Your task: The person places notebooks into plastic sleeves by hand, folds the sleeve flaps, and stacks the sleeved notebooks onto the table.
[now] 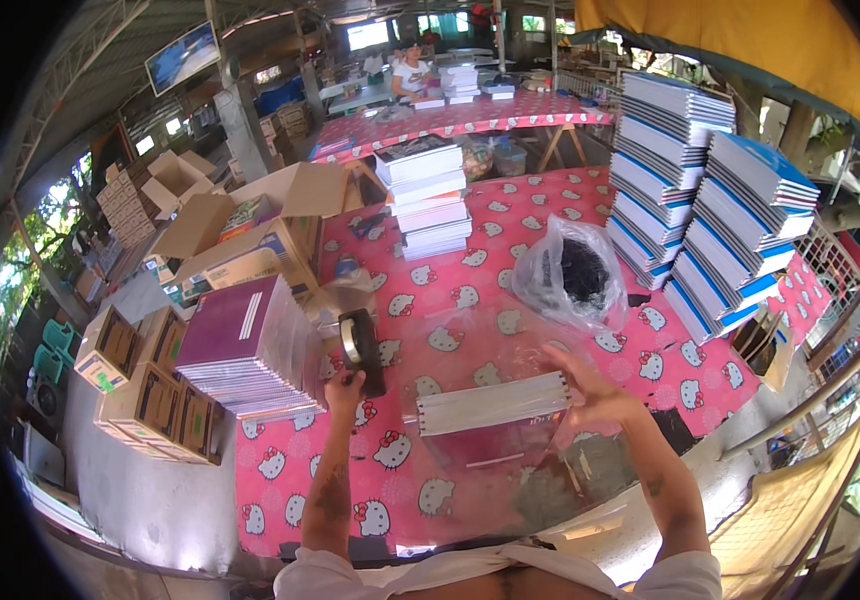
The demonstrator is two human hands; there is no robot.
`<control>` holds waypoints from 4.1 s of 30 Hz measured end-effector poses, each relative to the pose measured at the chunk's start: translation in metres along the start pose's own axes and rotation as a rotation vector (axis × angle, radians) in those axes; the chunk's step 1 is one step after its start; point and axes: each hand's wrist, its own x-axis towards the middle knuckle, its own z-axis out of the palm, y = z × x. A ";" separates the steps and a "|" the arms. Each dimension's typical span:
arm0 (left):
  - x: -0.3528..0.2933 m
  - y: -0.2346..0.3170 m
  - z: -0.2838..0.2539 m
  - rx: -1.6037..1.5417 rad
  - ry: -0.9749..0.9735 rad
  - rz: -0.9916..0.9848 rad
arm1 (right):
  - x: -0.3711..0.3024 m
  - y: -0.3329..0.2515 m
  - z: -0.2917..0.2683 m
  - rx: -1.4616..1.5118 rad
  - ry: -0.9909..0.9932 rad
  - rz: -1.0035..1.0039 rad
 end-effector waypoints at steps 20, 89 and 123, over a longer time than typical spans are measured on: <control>-0.127 0.196 0.031 0.285 -1.331 0.374 | -0.121 0.049 0.067 -0.484 0.208 -0.163; -0.021 0.206 -0.111 0.873 0.716 0.982 | -0.010 0.212 0.068 -1.201 0.135 0.505; -0.258 0.546 0.546 -0.340 -0.969 0.214 | -0.196 -0.273 -0.540 -0.295 1.361 -0.090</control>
